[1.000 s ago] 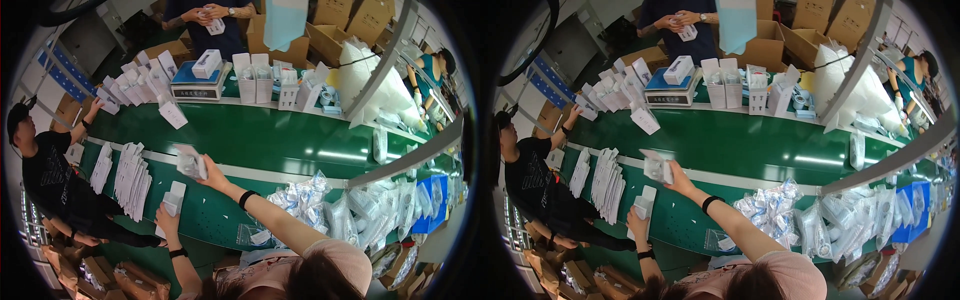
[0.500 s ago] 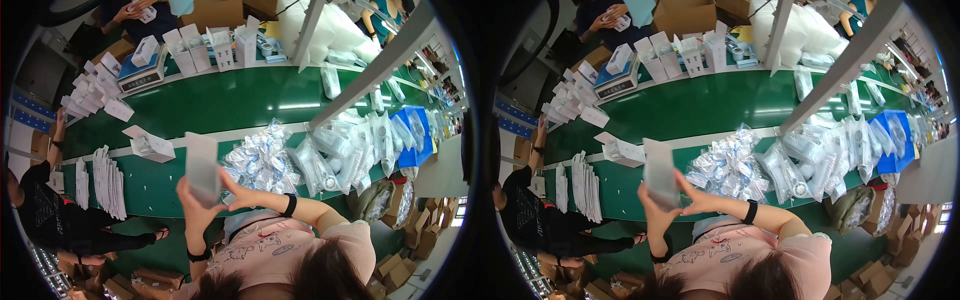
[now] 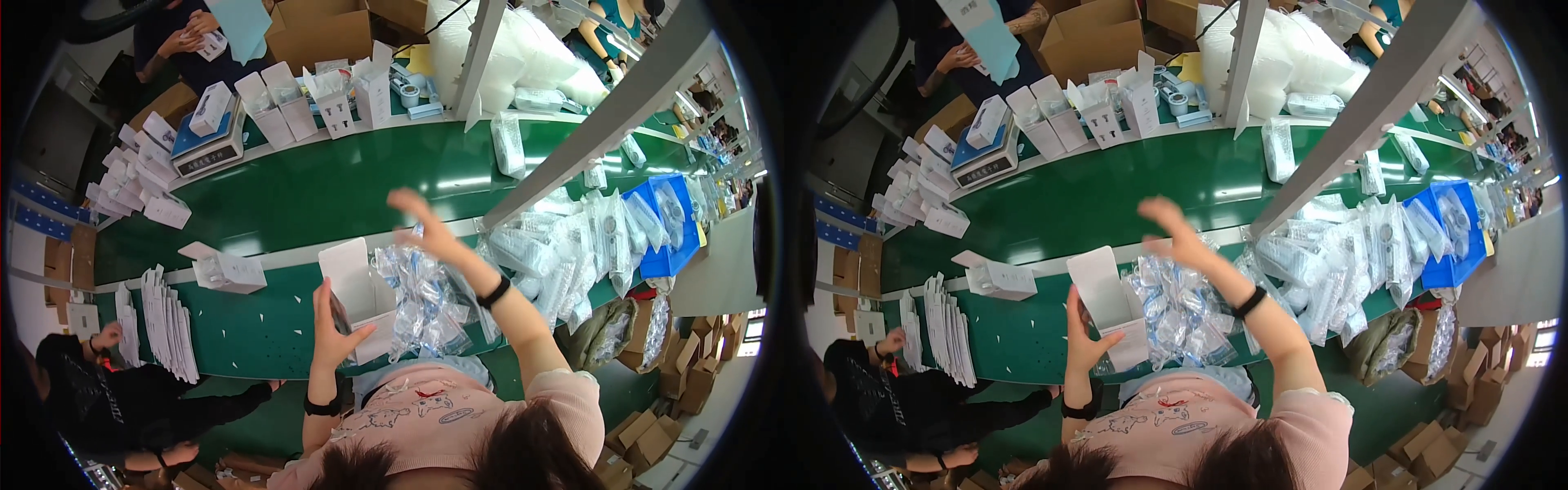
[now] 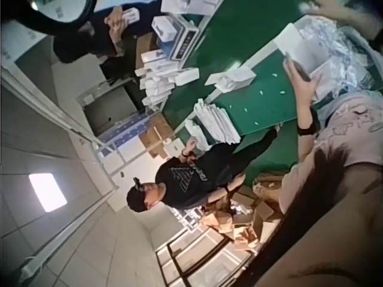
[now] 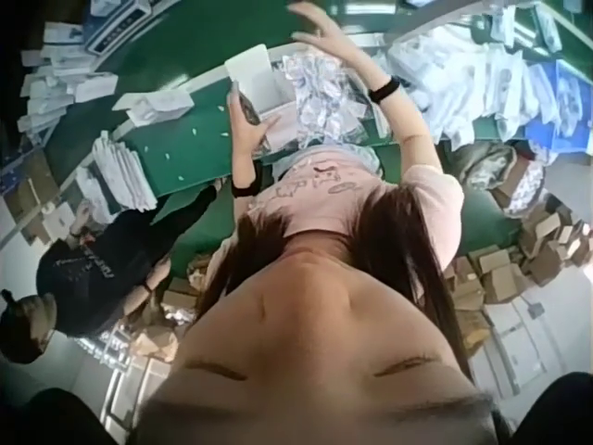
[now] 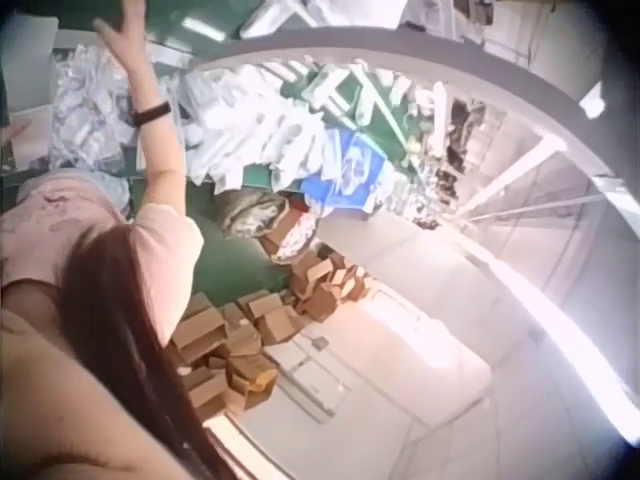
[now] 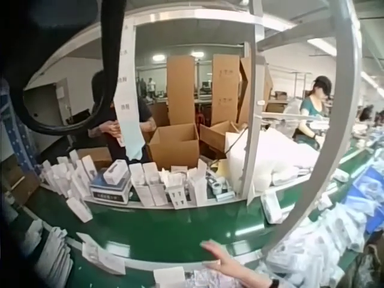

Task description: The person packages items by hand, placing a bubble-wrapped device, a small plastic bag, and a white cable into a white box. They repeat this process multiple times, occasionally moving items on the table to reach more boxes.

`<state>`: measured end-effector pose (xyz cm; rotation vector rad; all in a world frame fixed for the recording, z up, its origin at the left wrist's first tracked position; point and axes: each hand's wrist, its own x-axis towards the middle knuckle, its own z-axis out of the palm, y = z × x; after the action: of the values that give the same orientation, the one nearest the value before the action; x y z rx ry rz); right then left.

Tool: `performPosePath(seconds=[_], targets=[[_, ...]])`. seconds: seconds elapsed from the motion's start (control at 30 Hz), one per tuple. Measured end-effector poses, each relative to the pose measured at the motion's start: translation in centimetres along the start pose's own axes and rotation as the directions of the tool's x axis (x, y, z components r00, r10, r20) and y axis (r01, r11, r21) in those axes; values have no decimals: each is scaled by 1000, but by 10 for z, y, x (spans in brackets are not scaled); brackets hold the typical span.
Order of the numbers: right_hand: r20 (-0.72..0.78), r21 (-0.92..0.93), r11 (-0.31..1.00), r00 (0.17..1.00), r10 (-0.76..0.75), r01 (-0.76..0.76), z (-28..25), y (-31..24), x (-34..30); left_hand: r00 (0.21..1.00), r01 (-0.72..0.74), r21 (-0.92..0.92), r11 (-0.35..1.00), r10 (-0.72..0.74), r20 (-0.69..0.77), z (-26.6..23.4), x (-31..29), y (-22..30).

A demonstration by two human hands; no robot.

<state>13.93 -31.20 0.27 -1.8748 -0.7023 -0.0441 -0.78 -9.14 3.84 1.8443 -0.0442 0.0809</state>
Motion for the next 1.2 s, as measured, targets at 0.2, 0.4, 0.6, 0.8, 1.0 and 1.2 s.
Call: performPosePath(seconds=[0.2,0.4,0.6,0.8,1.0,1.2], targets=[[-756,-433,421,575,313,-797,-106,153,122,998,-38,227,973,47,-31,-2,27,-12],[-845,-389,-74,323,425,-918,-167,252,99,1000,6,290,957,1,-21,-2,49,-22],[-552,-454,118,383,741,-883,-153,247,82,998,51,272,961,-58,16,10,52,-37],[-336,-345,649,735,589,-678,-105,152,108,996,-78,332,940,87,-14,21,48,-51],[-291,427,879,887,357,-213,-34,-26,77,990,24,146,989,-3,-141,27,33,-64],[-632,-44,988,770,88,-149,58,-76,12,981,-49,176,983,81,-177,31,12,-68]])
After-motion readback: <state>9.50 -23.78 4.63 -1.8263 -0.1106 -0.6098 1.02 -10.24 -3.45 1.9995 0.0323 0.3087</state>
